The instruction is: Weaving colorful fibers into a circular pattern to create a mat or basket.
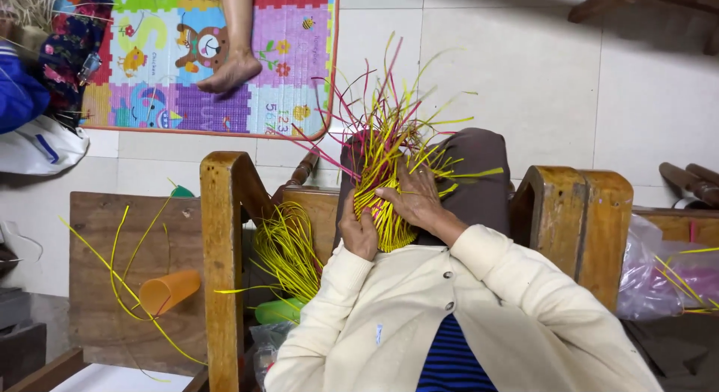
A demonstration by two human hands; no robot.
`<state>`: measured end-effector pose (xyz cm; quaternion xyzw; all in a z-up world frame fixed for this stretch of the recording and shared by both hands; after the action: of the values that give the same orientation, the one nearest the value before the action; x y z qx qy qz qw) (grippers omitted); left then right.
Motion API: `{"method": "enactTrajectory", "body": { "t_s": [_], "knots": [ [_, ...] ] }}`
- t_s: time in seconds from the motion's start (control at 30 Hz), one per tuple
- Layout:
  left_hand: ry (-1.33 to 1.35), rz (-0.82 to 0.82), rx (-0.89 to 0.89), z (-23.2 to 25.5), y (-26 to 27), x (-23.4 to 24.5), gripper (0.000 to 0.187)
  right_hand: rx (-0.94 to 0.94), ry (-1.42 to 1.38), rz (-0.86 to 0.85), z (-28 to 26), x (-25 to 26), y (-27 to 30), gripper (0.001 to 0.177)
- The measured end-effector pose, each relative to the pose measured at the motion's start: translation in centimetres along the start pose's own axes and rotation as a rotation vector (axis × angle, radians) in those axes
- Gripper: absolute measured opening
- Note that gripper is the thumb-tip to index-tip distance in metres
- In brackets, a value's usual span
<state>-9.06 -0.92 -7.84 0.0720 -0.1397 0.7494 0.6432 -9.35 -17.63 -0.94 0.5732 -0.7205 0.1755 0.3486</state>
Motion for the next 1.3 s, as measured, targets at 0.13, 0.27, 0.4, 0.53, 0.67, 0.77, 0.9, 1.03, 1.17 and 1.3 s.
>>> {"method": "enactTrajectory", "body": {
  "t_s": [0.13,0.27,0.4,0.53,0.67,0.77,0.9,1.03,1.17,1.3],
  "knots": [
    [0.027,-0.026,0.016,-2.0,0.0,-0.2,0.043,0.037,-0.118,0.033,1.7,-1.3,-0.2,0.095],
    [0.064,-0.060,0.020,1.1,-1.4,-0.4,0.051,-0.133,-0.365,0.074,1.3,-1.7,-0.5,0.100],
    [-0.188,-0.044,-0.020,5.9,-4.1,-0.4,0.072,-0.202,-0.391,0.039,3.1,-2.5,-0.1,0.120],
    [-0.367,-0.168,-0.154,10.9,-6.9,-1.3,0.084,-0.049,-0.376,0.111,1.6,-0.2,0.4,0.095],
    [-0.587,-0.292,-0.246,8.3,-9.6,-4.0,0.083,0.162,-0.460,0.130,1.8,-1.0,-0.4,0.075],
    [-0.626,-0.338,-0.290,5.4,-11.1,-6.1,0.082,0.186,-0.589,0.126,2.6,-1.7,-0.5,0.062],
    [-0.551,-0.196,-0.138,-2.8,-13.2,-8.1,0.032,-0.116,-0.616,0.139,2.9,-1.8,-0.7,0.057],
    [-0.175,-0.145,0.264,-1.7,-14.3,-6.7,0.032,-0.304,-0.593,0.232,3.4,-1.9,-1.5,0.054],
    [0.361,-0.150,0.499,-0.2,-13.8,-4.3,0.041,-0.303,-0.564,0.246,2.2,0.0,-1.7,0.066],
    [0.024,-0.313,0.161,7.5,-12.6,0.5,0.078,-0.131,-0.453,0.294,-1.9,5.9,-1.2,0.066]
  ]
}}
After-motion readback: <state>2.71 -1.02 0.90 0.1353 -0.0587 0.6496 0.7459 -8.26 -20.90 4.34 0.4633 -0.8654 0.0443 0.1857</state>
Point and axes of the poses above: each hand's wrist, its own y-axis away from the middle knuckle, its own x-axis out of the back of the hand, z = x × y, the point moved 1 cm from there along -y, towards the middle knuckle, and after that the axes turned 15 degrees about z, right-handed, at the moved point
